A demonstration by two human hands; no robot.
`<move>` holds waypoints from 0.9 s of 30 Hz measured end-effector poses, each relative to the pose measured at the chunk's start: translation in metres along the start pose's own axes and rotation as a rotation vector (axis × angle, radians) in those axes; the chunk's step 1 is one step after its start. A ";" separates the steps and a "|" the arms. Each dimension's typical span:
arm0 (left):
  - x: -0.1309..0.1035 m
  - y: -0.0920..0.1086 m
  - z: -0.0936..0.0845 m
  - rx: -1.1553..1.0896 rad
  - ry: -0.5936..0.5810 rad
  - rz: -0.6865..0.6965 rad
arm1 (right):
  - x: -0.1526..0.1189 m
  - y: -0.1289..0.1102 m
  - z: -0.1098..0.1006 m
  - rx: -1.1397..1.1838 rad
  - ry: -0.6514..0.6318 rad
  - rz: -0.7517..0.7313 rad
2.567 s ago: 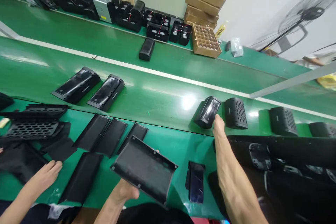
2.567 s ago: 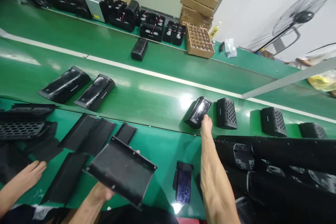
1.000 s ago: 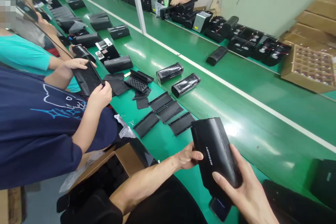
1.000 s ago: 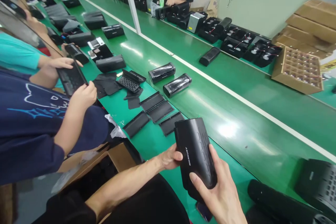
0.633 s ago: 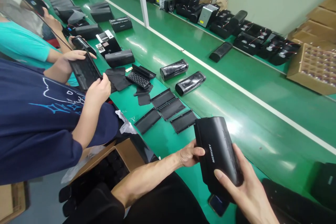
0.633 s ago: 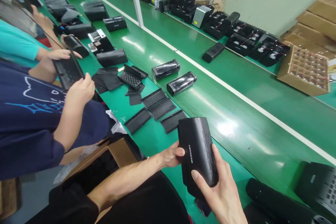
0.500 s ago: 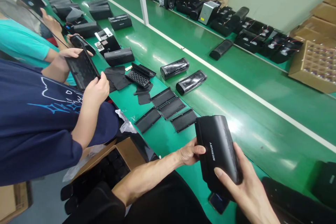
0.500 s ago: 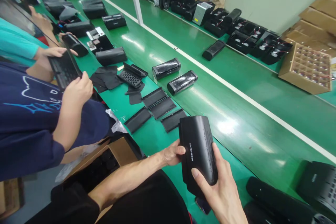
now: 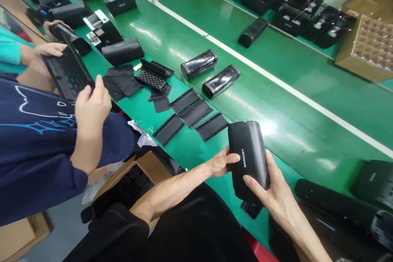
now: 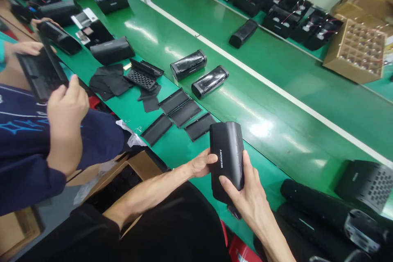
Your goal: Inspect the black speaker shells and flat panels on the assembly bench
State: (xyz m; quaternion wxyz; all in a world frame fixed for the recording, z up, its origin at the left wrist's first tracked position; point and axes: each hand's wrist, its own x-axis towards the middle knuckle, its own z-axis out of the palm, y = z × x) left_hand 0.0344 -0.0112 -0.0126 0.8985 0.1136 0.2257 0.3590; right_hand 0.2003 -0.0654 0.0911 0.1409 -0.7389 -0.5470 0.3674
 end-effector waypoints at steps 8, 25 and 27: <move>0.005 0.005 0.018 0.013 0.119 0.118 | -0.005 0.009 0.002 0.242 0.022 0.052; -0.006 0.088 -0.021 0.653 -0.015 0.041 | -0.067 0.060 0.032 0.503 0.309 0.179; -0.004 0.086 -0.023 0.681 0.014 0.051 | -0.067 0.062 0.039 0.514 0.294 0.196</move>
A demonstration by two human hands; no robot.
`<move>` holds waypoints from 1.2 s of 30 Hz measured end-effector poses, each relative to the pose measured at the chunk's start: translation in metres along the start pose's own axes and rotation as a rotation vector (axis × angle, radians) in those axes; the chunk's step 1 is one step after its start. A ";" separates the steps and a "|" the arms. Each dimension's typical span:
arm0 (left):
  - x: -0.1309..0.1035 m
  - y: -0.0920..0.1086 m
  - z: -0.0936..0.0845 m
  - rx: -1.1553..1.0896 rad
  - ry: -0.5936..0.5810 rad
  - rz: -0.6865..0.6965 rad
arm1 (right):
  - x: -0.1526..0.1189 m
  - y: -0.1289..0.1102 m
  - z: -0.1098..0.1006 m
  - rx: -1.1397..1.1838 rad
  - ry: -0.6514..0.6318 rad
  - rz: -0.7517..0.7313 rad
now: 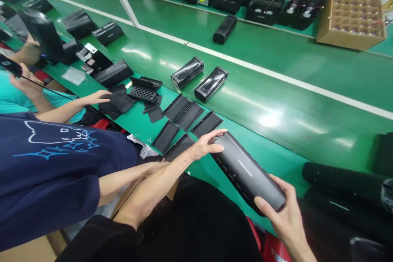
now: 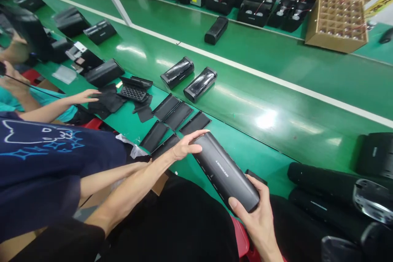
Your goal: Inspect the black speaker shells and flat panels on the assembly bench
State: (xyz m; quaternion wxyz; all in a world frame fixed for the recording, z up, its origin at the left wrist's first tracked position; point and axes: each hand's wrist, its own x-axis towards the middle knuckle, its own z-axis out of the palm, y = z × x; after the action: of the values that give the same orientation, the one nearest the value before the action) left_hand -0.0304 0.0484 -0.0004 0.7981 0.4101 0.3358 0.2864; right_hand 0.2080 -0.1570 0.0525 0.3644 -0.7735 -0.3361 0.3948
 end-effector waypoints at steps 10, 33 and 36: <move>-0.017 -0.030 0.056 -0.248 0.132 0.111 | 0.003 0.025 0.051 0.640 -0.149 0.168; -0.124 -0.008 -0.003 0.394 -0.090 -0.309 | -0.045 0.058 0.001 0.275 -0.338 0.155; -0.126 -0.008 0.005 0.398 -0.085 -0.260 | -0.052 0.046 -0.003 0.209 -0.303 0.117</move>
State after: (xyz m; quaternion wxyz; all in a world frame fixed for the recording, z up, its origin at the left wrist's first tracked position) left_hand -0.1020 -0.0501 0.0333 0.7450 0.5243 0.4020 0.0917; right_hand 0.1975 -0.2229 0.0345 0.3641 -0.6814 -0.2989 0.5602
